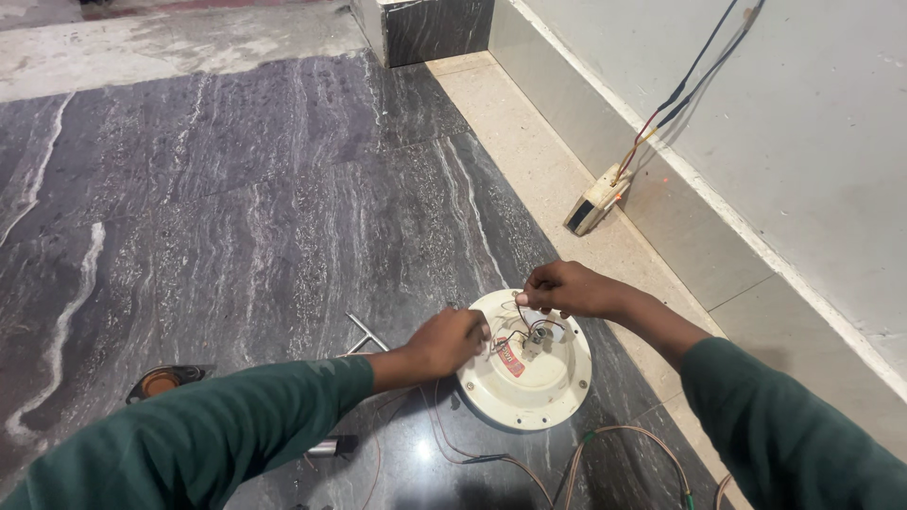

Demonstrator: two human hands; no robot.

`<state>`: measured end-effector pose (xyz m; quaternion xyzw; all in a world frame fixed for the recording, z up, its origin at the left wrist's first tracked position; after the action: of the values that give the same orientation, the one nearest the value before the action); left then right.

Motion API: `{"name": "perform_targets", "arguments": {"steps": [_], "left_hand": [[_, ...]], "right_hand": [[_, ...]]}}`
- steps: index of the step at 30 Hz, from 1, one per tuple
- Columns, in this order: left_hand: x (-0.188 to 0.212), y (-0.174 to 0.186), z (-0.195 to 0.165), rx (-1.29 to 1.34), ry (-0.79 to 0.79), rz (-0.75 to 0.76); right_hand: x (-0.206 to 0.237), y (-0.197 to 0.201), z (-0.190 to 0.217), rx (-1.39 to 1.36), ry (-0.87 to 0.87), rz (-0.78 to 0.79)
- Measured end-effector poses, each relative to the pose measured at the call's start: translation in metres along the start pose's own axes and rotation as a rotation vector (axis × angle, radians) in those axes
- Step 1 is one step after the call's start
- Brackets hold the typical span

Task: The person cleans a ceiling fan motor housing with a cloth, then connects wires to the motor and tests the connection using a multimeter. The person handles the motor, wires, and multimeter throughout the process.

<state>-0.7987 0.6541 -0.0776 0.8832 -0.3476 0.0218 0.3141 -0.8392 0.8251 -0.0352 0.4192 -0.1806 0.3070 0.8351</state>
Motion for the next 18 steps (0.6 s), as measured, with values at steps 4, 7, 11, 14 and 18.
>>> {"name": "perform_targets", "arguments": {"steps": [4, 7, 11, 14, 18], "left_hand": [[0.011, 0.017, -0.007, -0.093, 0.004, -0.090], [0.018, 0.015, -0.013, -0.117, 0.008, -0.073], [0.015, 0.013, -0.009, -0.038, 0.130, -0.061], [0.009, 0.016, -0.002, 0.019, 0.223, -0.085], [0.013, 0.028, -0.010, -0.219, 0.108, -0.185]], "right_hand": [[0.010, 0.001, 0.005, 0.034, 0.040, -0.010], [0.016, 0.004, 0.011, 0.239, 0.080, -0.096], [0.023, 0.014, 0.020, 0.562, 0.018, -0.253], [0.022, 0.019, 0.024, 0.595, -0.089, -0.236], [0.025, 0.011, 0.014, 0.485, -0.290, -0.019]]}}
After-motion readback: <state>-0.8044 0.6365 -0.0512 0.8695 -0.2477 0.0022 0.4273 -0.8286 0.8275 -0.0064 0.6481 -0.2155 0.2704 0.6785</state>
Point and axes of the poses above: each hand's wrist, its own x-axis away from the middle knuckle, its own y-axis out of the back of the hand, z = x × y, the point moved 9 cm from there along -x, towards the middle knuckle, and after that the axes turned 6 degrees about z, right-handed, at the moved point
